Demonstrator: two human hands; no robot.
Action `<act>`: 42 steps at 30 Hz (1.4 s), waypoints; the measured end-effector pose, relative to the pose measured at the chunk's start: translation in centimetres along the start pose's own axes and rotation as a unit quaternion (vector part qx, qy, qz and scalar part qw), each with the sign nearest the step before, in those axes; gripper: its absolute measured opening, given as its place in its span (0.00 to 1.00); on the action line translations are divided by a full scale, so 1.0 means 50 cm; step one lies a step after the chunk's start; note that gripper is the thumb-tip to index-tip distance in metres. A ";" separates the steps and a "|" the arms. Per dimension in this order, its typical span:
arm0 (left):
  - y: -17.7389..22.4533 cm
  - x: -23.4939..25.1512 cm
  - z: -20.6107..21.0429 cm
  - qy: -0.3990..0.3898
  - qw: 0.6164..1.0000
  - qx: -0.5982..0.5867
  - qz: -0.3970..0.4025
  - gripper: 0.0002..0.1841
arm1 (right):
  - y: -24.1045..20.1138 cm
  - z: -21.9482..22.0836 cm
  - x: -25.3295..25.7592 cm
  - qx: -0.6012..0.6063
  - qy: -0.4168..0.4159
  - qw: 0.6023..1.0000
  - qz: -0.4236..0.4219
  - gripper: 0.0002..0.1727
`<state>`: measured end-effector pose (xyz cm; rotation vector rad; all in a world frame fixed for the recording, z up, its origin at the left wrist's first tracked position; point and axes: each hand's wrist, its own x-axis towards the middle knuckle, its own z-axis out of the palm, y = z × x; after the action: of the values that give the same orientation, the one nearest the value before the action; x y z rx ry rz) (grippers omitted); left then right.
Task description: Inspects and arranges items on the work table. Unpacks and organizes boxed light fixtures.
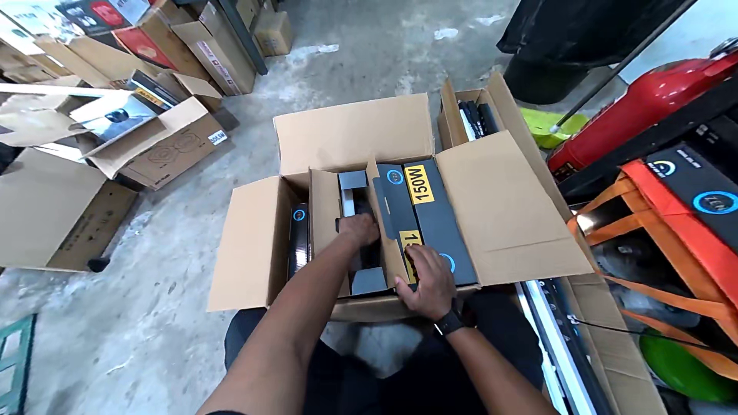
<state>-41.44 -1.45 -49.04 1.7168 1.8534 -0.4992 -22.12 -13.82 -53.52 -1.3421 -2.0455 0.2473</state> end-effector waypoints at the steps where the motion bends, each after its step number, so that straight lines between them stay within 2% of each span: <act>1: 0.004 0.011 0.001 -0.013 0.999 -0.037 -0.022 0.33 | 0.001 0.001 0.001 0.000 0.004 1.000 -0.004 0.39; 3: 0.005 0.029 -0.001 -0.015 0.992 -0.113 -0.047 0.39 | 0.004 0.003 0.000 0.000 0.010 1.000 -0.006 0.38; 5: 0.004 0.040 -0.007 0.022 0.984 -0.163 -0.063 0.43 | 0.004 0.002 0.001 0.004 0.008 1.000 -0.001 0.38; 8: 0.007 0.045 -0.006 0.064 0.980 -0.178 -0.061 0.47 | -0.002 -0.004 0.004 0.006 0.003 1.000 0.006 0.39; 10: 0.005 0.049 0.015 0.087 0.981 -0.163 -0.056 0.45 | -0.007 -0.007 0.004 0.004 -0.002 1.000 -0.018 0.40; 14: -0.007 0.062 0.044 0.081 0.984 -0.157 -0.036 0.45 | -0.001 0.004 0.009 -0.008 -0.008 0.996 -0.087 0.33; 21: -0.030 0.032 0.045 0.108 0.986 -0.128 -0.022 0.36 | -0.005 0.001 0.018 0.006 -0.040 0.996 -0.081 0.32; 28: -0.080 0.002 0.035 0.179 0.936 -0.302 -0.021 0.34 | 0.002 0.001 0.023 0.012 -0.083 0.996 -0.032 0.34; 31: -0.092 -0.017 0.015 0.211 0.908 -0.361 -0.010 0.33 | 0.004 0.001 0.020 0.027 -0.063 0.997 -0.033 0.35; 34: -0.089 -0.047 -0.015 0.210 0.874 -0.438 0.004 0.34 | 0.007 0.001 0.014 0.032 -0.046 0.998 -0.033 0.36; 36: -0.079 -0.073 -0.029 0.206 0.851 -0.484 0.007 0.30 | 0.006 0.005 0.011 0.027 -0.025 0.999 -0.036 0.35; 42: -0.061 -0.133 -0.073 0.248 0.840 -0.480 0.054 0.22 | 0.005 0.011 0.013 -0.015 -0.025 0.999 -0.033 0.32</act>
<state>-44.82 -4.75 -42.37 1.2431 1.7983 0.8904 -22.43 -13.04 -53.76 -1.2955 -2.1383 0.2231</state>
